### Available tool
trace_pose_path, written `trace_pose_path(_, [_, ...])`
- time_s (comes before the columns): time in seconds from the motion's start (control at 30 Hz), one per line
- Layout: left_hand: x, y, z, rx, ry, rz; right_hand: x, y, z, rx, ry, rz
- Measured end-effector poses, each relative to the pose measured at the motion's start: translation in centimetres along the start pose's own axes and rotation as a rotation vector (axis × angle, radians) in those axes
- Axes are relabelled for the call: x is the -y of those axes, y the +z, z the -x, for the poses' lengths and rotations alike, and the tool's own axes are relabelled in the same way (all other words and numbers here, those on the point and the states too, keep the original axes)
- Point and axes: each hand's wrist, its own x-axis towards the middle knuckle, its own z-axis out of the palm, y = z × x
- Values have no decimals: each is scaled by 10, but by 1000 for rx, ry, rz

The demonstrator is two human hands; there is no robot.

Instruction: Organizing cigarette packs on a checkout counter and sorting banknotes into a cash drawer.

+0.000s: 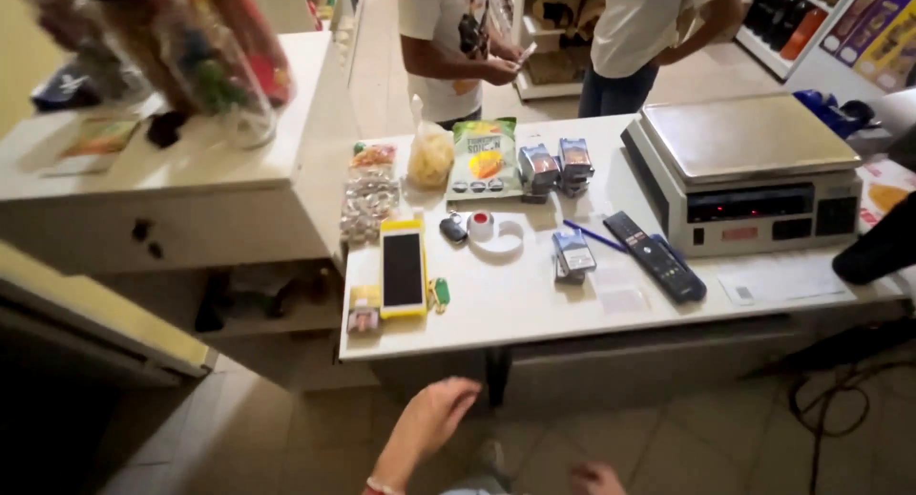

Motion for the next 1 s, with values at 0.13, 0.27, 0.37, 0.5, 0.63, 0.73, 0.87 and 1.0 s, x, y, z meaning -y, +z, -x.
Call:
trace_pose_path(0.13, [-23,-21,-91,-70,-27,293,139,-80,25,-84,-191,45])
trace_pose_path(0.27, [-24,-11,-153,-132,-208,400,314,-166,111,168,-415,-75])
trace_pose_path(0.37, [-19,1,-180,-206,-331,539,377,-210,138,233,-434,-277])
trace_pose_path(0.5, [-18,14,-185,-294,-523,625,469,-255,129,39,-531,-206])
trace_pose_path(0.63, [-14,16,-174,-239,-472,554,583,-285,98,-126,-400,-332])
trace_pose_path(0.73, [-19,18,-174,-276,-625,599,633,-301,-3,-70,-825,-670])
trace_pose_path(0.87, [-8,-1,-201,-318,-356,365,721,-290,-76,-115,-794,-436])
trace_pose_path(1.0, [-20,-80,-271,-557,-175,113,748,-251,-146,-55,-718,-382])
